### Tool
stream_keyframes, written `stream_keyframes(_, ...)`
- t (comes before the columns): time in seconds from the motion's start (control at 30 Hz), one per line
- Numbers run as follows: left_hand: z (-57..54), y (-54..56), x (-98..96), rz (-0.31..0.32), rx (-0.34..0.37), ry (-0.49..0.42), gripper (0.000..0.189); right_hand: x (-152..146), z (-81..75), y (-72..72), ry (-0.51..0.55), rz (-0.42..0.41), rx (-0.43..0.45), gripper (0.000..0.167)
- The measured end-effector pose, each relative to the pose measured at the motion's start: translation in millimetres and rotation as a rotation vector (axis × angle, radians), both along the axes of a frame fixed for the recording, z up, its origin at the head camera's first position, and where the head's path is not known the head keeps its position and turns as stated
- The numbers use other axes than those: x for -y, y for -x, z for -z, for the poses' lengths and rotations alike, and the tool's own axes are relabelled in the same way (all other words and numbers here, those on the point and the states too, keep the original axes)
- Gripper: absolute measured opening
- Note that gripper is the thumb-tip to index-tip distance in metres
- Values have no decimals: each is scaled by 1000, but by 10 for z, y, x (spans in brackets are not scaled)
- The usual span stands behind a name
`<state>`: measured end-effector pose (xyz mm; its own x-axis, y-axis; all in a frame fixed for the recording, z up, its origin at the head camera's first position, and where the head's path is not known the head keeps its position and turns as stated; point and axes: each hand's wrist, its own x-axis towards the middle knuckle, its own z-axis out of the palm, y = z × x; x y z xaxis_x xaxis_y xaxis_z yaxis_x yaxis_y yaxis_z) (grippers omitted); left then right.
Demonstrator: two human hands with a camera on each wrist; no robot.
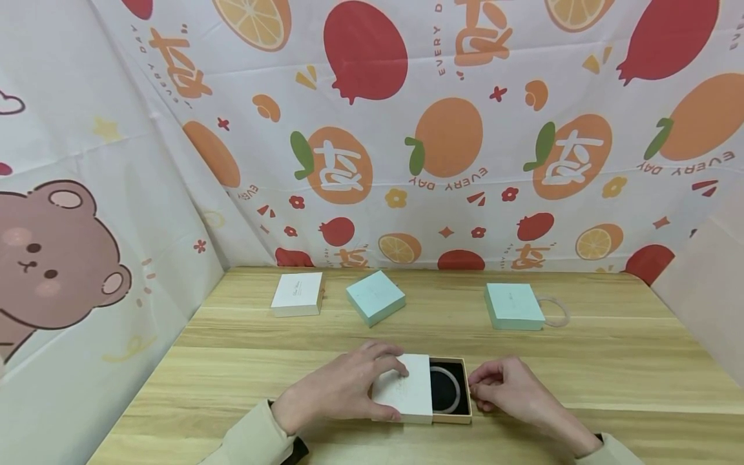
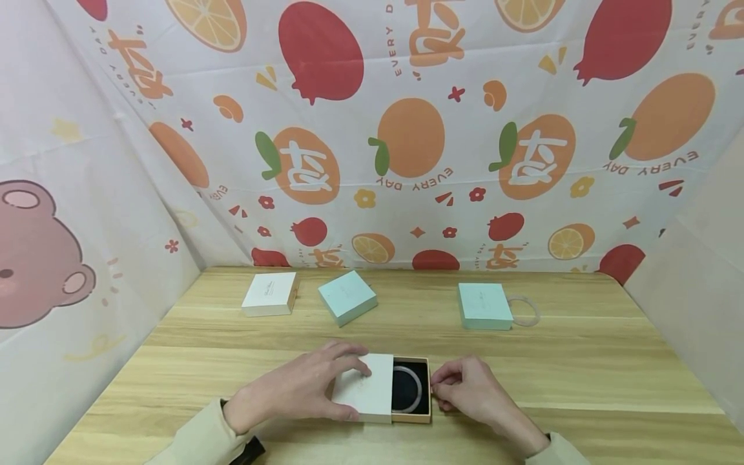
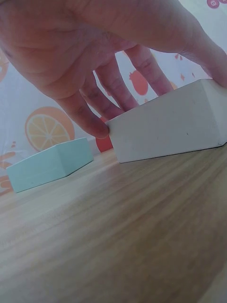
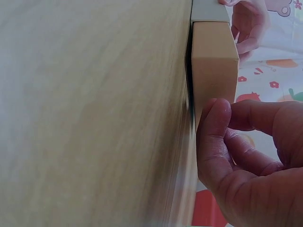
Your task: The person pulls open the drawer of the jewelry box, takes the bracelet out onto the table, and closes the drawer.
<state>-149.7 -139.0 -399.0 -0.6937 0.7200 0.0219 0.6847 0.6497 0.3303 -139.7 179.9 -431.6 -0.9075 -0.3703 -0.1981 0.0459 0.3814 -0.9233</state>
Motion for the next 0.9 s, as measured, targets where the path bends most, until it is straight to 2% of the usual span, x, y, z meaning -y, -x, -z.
stream_keyframes(0.6, 4, -6, 1, 5, 14, -8, 52, -29, 26, -1, 20, -3, 14, 14)
stream_keyframes(0.9, 7, 0, 6, 5, 6, -6, 52, -39, -10, -3, 17, 9, 29, 14)
